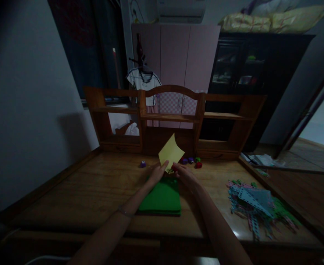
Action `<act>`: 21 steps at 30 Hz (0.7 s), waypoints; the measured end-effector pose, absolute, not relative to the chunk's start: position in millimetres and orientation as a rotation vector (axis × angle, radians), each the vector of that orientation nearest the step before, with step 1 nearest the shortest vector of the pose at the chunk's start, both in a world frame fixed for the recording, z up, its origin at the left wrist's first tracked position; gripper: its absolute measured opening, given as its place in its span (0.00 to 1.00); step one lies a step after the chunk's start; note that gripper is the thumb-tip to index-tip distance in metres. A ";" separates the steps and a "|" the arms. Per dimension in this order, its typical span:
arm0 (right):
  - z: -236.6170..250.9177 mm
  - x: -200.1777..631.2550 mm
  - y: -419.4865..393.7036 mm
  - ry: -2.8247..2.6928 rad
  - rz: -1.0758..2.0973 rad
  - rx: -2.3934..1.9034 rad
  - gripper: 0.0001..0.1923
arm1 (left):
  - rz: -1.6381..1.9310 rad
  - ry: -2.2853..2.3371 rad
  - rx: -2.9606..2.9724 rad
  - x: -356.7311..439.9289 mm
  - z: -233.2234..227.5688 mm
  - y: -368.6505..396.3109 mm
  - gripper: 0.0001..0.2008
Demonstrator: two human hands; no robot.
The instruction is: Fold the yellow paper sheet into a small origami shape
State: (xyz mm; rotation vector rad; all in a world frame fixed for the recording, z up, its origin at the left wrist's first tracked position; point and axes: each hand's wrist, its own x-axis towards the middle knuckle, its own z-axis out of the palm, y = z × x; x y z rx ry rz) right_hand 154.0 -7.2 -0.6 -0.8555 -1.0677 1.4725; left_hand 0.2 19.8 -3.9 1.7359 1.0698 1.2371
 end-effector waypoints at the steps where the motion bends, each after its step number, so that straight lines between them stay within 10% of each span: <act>1: 0.6 153.3 -7.5 -1.056 1.483 -0.853 0.12 | 1.245 1.061 1.700 0.8 -3.5 19.3 0.23; 21: 2.8 151.2 -7.6 -1.057 1.486 -0.815 0.10 | 1.208 1.059 1.755 4.4 -13.0 24.6 0.23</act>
